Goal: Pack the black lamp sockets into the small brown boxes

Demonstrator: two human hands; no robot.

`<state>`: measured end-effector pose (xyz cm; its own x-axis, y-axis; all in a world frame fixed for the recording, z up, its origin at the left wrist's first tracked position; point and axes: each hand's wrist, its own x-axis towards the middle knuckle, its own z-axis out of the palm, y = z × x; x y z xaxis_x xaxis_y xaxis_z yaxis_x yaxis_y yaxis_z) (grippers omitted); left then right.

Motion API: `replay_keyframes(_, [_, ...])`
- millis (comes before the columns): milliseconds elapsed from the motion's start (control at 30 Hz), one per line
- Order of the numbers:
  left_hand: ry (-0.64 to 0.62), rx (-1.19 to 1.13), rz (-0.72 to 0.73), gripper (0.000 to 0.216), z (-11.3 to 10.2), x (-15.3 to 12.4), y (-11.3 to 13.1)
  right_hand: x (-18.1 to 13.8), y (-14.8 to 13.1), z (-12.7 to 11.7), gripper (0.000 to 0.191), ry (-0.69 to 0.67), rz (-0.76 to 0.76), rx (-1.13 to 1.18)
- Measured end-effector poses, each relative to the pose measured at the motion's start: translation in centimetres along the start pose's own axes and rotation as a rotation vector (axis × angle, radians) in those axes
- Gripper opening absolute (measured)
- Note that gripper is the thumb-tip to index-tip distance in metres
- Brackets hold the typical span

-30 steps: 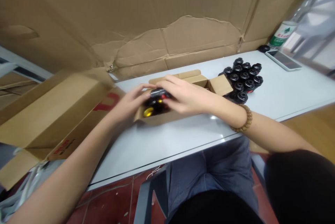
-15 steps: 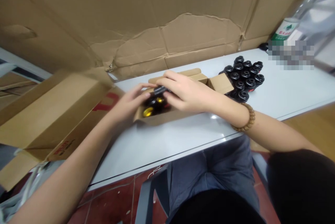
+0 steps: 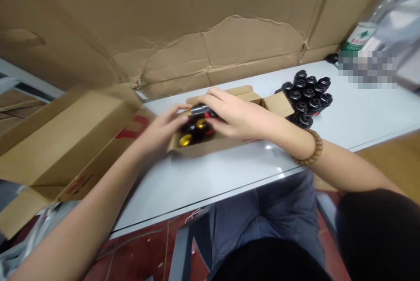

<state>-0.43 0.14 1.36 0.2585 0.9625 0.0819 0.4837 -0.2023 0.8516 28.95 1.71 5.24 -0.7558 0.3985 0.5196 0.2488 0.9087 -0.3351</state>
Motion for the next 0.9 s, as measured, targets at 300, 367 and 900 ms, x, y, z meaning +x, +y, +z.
replay_keyframes(300, [-0.003, -0.057, 0.004, 0.053, 0.1, -0.1, 0.0, -0.1, -0.4, -0.2, 0.035, 0.041, -0.062, -0.021])
replay_keyframes(367, [-0.005, -0.049, -0.002, 0.053, 0.1, -0.1, -0.1, -0.1, -0.5, -0.5, 0.036, 0.053, -0.105, -0.035])
replay_keyframes(900, [-0.008, 0.005, 0.016, 0.051, -0.1, 0.0, -0.5, 0.1, -0.9, -0.5, 0.022, 0.119, -0.138, 0.071])
